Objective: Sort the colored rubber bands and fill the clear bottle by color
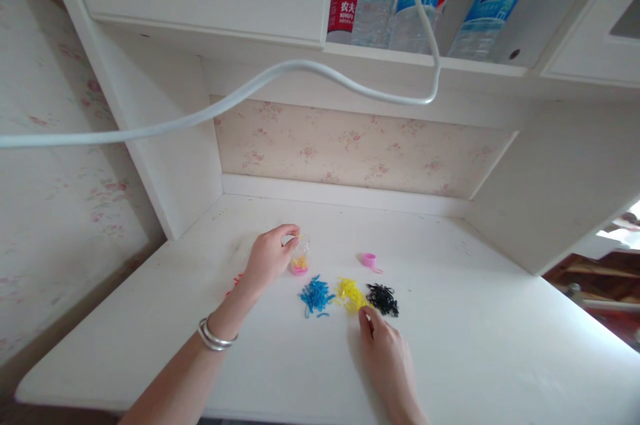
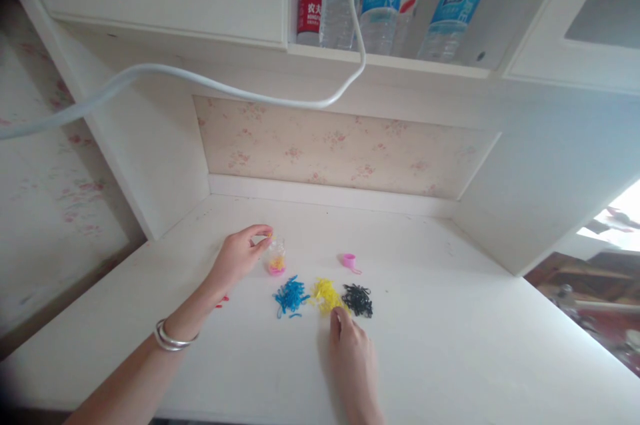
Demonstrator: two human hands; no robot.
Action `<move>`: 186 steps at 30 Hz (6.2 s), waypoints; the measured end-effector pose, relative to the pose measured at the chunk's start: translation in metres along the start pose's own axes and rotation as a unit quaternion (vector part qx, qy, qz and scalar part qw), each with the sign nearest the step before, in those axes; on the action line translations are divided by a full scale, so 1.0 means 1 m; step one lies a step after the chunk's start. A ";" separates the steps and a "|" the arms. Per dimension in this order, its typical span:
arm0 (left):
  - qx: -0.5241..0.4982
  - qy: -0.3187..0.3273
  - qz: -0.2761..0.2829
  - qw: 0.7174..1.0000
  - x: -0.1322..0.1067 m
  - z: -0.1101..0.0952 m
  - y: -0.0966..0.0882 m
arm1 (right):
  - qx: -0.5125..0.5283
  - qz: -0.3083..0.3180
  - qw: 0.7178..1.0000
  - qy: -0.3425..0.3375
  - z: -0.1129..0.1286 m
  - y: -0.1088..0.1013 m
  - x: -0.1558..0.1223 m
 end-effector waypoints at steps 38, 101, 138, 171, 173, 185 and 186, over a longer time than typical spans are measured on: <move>-0.081 0.058 0.231 0.968 -0.103 -0.040 0.086 | 0.300 -0.066 0.948 0.080 -0.004 -0.006 0.005; -0.142 0.005 0.174 0.974 -0.100 -0.032 0.069 | 0.262 -0.114 0.958 -0.015 0.093 -0.017 0.085; 0.012 0.058 -0.025 0.998 0.004 0.009 0.021 | 0.111 -0.039 0.993 0.008 0.004 0.006 0.009; -0.025 0.008 0.023 0.999 -0.054 0.014 0.015 | 0.138 0.004 0.971 -0.193 0.153 -0.011 0.115; -0.021 0.015 0.030 0.999 -0.054 0.014 0.015 | 0.126 0.002 0.971 -0.205 0.153 -0.011 0.114; 0.015 0.063 0.139 0.988 -0.066 0.006 0.026 | 0.311 -0.043 0.944 -0.105 0.119 -0.032 0.065; 0.025 0.072 0.153 0.985 -0.068 0.004 0.028 | 0.329 -0.045 0.939 -0.090 0.112 -0.034 0.058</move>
Point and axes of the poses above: each hand's wrist, its own x-axis towards the middle knuckle, its own y-axis out of the palm, z = x × y, the point moved 1 cm from there along x, towards the middle knuckle, and after that the axes turned 9 degrees about -z, right-handed, at the moved point
